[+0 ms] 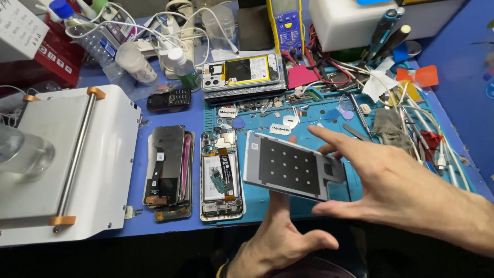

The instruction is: The person applies adhesive tape to the edges of a smartphone back cover, using scissors to cut the tape and fingers to smooth it down. They handle the back cover and a disassembled phone chassis on a cluttered workbench.

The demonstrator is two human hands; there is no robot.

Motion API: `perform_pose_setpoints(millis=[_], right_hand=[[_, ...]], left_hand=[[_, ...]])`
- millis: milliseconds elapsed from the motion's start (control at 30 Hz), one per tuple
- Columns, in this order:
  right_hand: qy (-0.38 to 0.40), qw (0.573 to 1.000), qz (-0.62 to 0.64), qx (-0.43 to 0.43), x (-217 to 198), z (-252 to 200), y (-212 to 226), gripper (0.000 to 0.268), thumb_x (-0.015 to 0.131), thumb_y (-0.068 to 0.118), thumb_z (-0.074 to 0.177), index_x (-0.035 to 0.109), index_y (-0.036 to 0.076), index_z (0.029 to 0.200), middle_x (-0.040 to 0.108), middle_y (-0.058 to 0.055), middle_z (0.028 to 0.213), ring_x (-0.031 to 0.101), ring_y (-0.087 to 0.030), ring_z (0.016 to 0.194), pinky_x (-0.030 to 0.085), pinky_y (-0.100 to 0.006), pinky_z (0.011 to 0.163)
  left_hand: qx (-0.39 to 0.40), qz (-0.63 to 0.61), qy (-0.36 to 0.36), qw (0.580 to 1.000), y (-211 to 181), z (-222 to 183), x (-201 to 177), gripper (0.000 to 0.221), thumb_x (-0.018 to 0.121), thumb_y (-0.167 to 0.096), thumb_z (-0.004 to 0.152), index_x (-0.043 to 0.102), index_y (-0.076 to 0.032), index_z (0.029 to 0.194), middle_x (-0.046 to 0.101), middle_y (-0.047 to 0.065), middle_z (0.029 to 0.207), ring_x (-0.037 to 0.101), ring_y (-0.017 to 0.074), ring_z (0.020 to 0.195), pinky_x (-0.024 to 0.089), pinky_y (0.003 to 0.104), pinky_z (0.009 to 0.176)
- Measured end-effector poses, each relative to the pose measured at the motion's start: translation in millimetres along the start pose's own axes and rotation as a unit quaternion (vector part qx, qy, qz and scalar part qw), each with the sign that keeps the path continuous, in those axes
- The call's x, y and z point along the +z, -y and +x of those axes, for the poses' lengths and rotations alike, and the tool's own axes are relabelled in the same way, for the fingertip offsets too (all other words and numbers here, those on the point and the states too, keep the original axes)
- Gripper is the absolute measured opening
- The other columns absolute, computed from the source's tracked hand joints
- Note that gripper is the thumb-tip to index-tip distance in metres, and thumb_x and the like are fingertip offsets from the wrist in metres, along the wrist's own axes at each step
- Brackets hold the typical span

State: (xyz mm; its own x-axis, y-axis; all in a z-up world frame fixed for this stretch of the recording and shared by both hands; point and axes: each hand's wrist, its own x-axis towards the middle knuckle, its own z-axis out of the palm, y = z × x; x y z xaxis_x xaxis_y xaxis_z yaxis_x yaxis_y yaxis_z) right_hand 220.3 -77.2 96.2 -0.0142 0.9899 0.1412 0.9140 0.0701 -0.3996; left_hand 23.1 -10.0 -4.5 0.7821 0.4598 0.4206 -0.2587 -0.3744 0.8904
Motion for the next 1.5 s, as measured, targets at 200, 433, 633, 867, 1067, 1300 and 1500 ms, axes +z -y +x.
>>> perform_pose_setpoints(millis=[200,433,633,867,1067,1300,1500], right_hand=[[-0.023,0.999,-0.007,-0.023,16,-7,13,0.121,0.097,0.053,0.055,0.041,0.009,0.153,0.078,-0.009,0.107,0.081,-0.025,0.078,0.064,-0.037,0.057],[0.002,0.984,0.145,0.099,-2,-10,-2,0.076,0.085,0.031,0.066,0.056,0.017,0.136,0.087,0.004,0.111,0.091,-0.014,0.072,0.072,-0.031,0.062],[-0.085,0.985,0.104,0.108,0,-18,-11,0.014,0.075,0.001,0.081,0.080,0.001,0.093,0.082,-0.005,0.082,0.071,-0.013,0.060,0.053,-0.024,0.054],[-0.065,0.993,0.079,0.056,1,-13,-1,0.013,0.077,0.001,0.077,0.080,0.006,0.089,0.071,-0.003,0.074,0.051,-0.013,0.050,0.040,-0.026,0.043],[-0.032,0.995,0.096,0.011,10,-7,-2,0.017,0.075,0.006,0.077,0.081,0.011,0.092,0.078,0.005,0.082,0.055,-0.011,0.047,0.041,-0.025,0.037],[-0.019,0.995,0.093,0.013,11,-6,-6,0.019,0.074,0.007,0.076,0.081,0.013,0.093,0.075,0.004,0.075,0.054,-0.011,0.046,0.041,-0.025,0.034],[-0.004,0.995,0.092,0.031,13,-4,-8,0.014,0.078,0.011,0.076,0.082,0.015,0.089,0.078,0.006,0.075,0.058,-0.011,0.045,0.045,-0.026,0.033]], left_hand=[[0.086,-0.232,-0.183,0.952,-3,27,17,0.116,0.052,-0.076,0.103,-0.020,-0.005,0.160,0.034,0.015,0.153,0.044,0.0280,0.140,0.047,0.057,0.121],[-0.135,-0.386,-0.173,0.896,-11,31,-16,0.102,0.018,-0.084,0.083,0.055,-0.003,0.132,0.070,0.018,0.111,0.070,0.0286,0.105,0.058,0.044,0.092],[-0.122,-0.514,-0.212,0.822,-10,38,-22,0.095,0.019,-0.078,0.095,0.056,0.000,0.135,0.066,0.020,0.113,0.070,0.0368,0.106,0.059,0.052,0.093],[-0.098,-0.434,-0.279,0.851,-18,50,-11,0.088,0.022,-0.075,0.092,0.049,-0.007,0.140,0.060,0.018,0.125,0.069,0.0336,0.107,0.064,0.055,0.083],[-0.060,-0.410,-0.285,0.865,-12,51,-5,0.086,0.020,-0.075,0.094,0.046,-0.010,0.145,0.059,0.017,0.126,0.070,0.0315,0.101,0.065,0.048,0.076],[-0.058,-0.416,-0.286,0.861,-7,52,-5,0.086,0.018,-0.075,0.095,0.046,-0.009,0.143,0.059,0.015,0.125,0.069,0.0277,0.099,0.065,0.047,0.074],[-0.049,-0.367,-0.279,0.886,-10,50,0,0.086,0.015,-0.073,0.095,0.039,-0.011,0.149,0.056,0.015,0.128,0.067,0.0267,0.104,0.065,0.046,0.079]])
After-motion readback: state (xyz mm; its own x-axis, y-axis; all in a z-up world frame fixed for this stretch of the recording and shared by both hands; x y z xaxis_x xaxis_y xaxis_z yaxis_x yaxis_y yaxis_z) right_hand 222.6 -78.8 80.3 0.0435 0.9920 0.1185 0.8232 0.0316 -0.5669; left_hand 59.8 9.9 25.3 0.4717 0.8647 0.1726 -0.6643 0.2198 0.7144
